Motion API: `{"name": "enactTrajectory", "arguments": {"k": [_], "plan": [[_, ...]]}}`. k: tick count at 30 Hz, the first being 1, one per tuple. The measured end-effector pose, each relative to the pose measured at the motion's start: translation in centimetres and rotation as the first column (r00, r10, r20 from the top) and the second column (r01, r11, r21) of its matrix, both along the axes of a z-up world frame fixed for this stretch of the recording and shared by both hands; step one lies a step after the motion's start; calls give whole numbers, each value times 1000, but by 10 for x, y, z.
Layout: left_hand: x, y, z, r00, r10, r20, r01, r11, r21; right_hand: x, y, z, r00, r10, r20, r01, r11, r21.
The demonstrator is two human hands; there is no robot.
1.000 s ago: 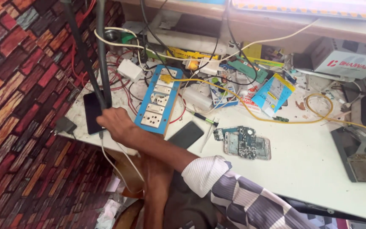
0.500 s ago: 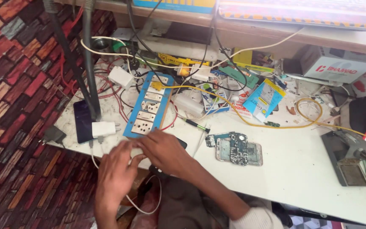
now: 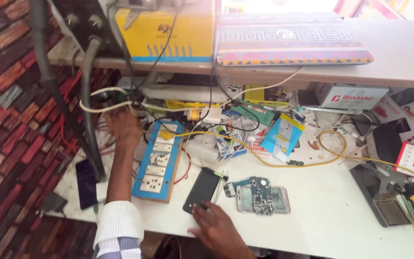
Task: The person uses a soldering iron and solder wire to work on a small circuit board placed on a cluttered workbench. They repeatedly apply solder to specific points on the board while holding the board steady with the other hand.
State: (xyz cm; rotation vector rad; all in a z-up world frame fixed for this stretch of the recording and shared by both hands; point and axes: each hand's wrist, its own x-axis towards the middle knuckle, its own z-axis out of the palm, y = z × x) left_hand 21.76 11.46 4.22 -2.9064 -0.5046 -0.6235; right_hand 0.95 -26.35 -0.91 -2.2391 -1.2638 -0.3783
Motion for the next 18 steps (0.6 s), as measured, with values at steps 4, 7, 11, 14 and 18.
{"name": "enactTrajectory", "arguments": {"k": [4,7,11,14,18], "plan": [[36,33,-31,985,76,-152,-132,905,-403,7,2,-12,998,1,58,1,999,-47],[34,50,-49,927,129,-352,-233,934,-272,2,5,-11,993,-4,115,11,998,-60],[19,65,-52,999,39,-30,-49,864,-501,-1,2,-1,968,18,250,18,990,-142],[5,63,-31,990,-28,141,109,787,-607,-2,4,12,994,-9,108,12,999,-30],[-23,44,-3,965,30,261,191,606,-772,0,4,20,981,20,191,2,993,-118]]}}
